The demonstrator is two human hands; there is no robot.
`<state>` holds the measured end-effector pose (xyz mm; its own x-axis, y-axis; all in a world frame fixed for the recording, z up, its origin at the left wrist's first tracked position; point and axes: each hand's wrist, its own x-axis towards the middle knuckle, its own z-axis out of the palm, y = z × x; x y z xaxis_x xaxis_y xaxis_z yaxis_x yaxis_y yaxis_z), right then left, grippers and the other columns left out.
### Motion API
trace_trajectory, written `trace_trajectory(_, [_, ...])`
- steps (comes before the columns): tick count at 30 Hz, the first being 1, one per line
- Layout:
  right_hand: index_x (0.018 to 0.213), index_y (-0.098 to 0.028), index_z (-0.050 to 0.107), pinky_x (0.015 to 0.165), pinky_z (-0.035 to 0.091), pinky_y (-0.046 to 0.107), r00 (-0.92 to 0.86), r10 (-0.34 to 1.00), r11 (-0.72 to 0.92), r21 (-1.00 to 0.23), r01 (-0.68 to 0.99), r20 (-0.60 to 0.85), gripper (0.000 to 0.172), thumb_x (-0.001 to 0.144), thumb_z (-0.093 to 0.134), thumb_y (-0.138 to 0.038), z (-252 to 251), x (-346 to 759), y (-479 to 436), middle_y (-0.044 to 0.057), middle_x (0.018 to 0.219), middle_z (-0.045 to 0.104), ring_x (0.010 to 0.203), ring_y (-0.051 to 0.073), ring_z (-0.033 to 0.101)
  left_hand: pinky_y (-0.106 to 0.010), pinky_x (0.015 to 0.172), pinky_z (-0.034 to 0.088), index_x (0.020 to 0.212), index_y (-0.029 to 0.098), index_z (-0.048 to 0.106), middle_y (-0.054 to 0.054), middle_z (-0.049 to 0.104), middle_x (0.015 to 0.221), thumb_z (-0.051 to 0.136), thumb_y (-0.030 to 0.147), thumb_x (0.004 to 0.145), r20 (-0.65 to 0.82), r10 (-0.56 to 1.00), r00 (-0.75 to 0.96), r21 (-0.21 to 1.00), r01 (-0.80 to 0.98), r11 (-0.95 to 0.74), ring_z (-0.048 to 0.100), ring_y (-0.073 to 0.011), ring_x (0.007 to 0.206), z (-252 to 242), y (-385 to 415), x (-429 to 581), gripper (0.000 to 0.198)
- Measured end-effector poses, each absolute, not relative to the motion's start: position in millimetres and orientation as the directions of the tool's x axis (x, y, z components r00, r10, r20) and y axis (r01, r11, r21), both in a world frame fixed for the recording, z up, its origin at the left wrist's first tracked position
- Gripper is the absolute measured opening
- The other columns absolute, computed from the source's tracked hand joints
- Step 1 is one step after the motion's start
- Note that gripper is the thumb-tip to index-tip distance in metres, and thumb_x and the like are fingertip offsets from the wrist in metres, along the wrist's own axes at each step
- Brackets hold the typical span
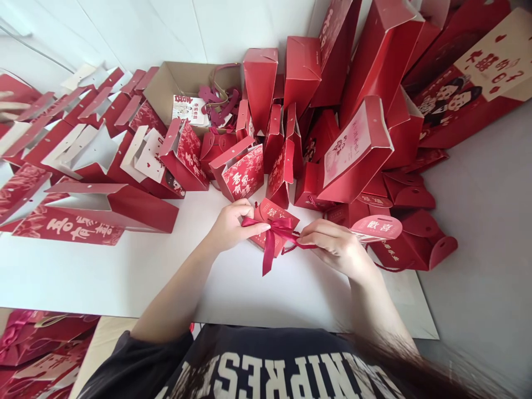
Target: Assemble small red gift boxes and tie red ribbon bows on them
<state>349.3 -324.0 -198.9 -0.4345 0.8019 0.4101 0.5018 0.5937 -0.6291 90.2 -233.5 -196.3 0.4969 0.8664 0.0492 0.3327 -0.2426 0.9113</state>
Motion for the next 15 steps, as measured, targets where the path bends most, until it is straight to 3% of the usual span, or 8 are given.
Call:
trace_trajectory(2, [0.099, -0.022, 0.067, 0.079, 0.054, 0.035, -0.421, 0.831, 0.553, -0.629, 0.546, 0.364, 0.019, 0.095, 0.054, -0.009, -198, 351, -324, 0.009, 0.099, 0.069, 0.093, 0.021, 0.065, -0.027, 0.063, 0.032, 0.059, 0.018, 0.03, 0.004, 0.036, 0.073, 0.076, 0.031, 0.076, 0.042, 0.861, 0.507, 0.922, 0.311, -0.228, 0.036, -0.0103, 0.065, -196, -232, 89, 0.052])
trace_trajectory(4, [0.104, -0.023, 0.065, 0.083, 0.054, 0.036, -0.356, 0.891, 0.443, -0.71, 0.547, 0.281, 0.021, 0.093, 0.053, -0.009, -197, 348, -323, 0.009, 0.104, 0.069, 0.097, 0.022, 0.066, -0.027, 0.064, 0.032, 0.06, 0.017, 0.035, 0.003, 0.037, 0.072, 0.071, 0.032, 0.081, 0.021, 0.859, 0.511, 0.943, 0.276, -0.187, 0.037, -0.0106, 0.065, -195, -230, 87, 0.044])
trace_trajectory(7, [0.109, -0.022, 0.061, 0.087, 0.055, 0.037, -0.167, 0.984, 0.12, -0.901, 0.417, 0.053, 0.028, 0.089, 0.047, -0.009, -195, 342, -322, 0.007, 0.106, 0.071, 0.097, 0.022, 0.07, -0.029, 0.064, 0.031, 0.06, 0.017, 0.045, 0.002, 0.041, 0.072, 0.064, 0.034, 0.087, -0.025, 0.854, 0.52, 0.972, 0.211, -0.101, 0.039, -0.0111, 0.065, -193, -227, 84, 0.037])
trace_trajectory(9, [0.101, -0.019, 0.063, 0.08, 0.058, 0.035, -0.089, 0.985, -0.124, -0.961, 0.245, -0.15, 0.025, 0.089, 0.042, -0.012, -194, 337, -321, 0.007, 0.097, 0.073, 0.085, 0.021, 0.073, -0.029, 0.062, 0.031, 0.058, 0.016, 0.047, 0.001, 0.043, 0.073, 0.063, 0.034, 0.088, -0.035, 0.849, 0.526, 0.98, 0.186, -0.075, 0.04, -0.0111, 0.064, -193, -226, 83, 0.038])
trace_trajectory(12, [0.087, -0.016, 0.066, 0.063, 0.057, 0.03, -0.146, 0.923, -0.357, -0.934, 0.023, -0.356, 0.029, 0.093, 0.04, -0.026, -195, 335, -319, 0.008, 0.08, 0.075, 0.065, 0.019, 0.073, -0.029, 0.06, 0.028, 0.055, 0.016, 0.045, 0.002, 0.04, 0.069, 0.065, 0.034, 0.087, -0.02, 0.839, 0.544, 0.982, 0.168, -0.085, 0.038, -0.0104, 0.061, -195, -225, 83, 0.042])
trace_trajectory(15, [0.079, -0.013, 0.07, 0.05, 0.052, 0.026, -0.236, 0.872, -0.461, -0.881, -0.103, -0.429, 0.059, 0.096, 0.035, -0.057, -197, 336, -317, 0.011, 0.067, 0.074, 0.052, 0.019, 0.07, -0.029, 0.057, 0.024, 0.053, 0.016, 0.04, 0.003, 0.034, 0.063, 0.066, 0.035, 0.087, -0.018, 0.831, 0.556, 0.984, 0.159, -0.085, 0.032, -0.0093, 0.057, -196, -226, 83, 0.047])
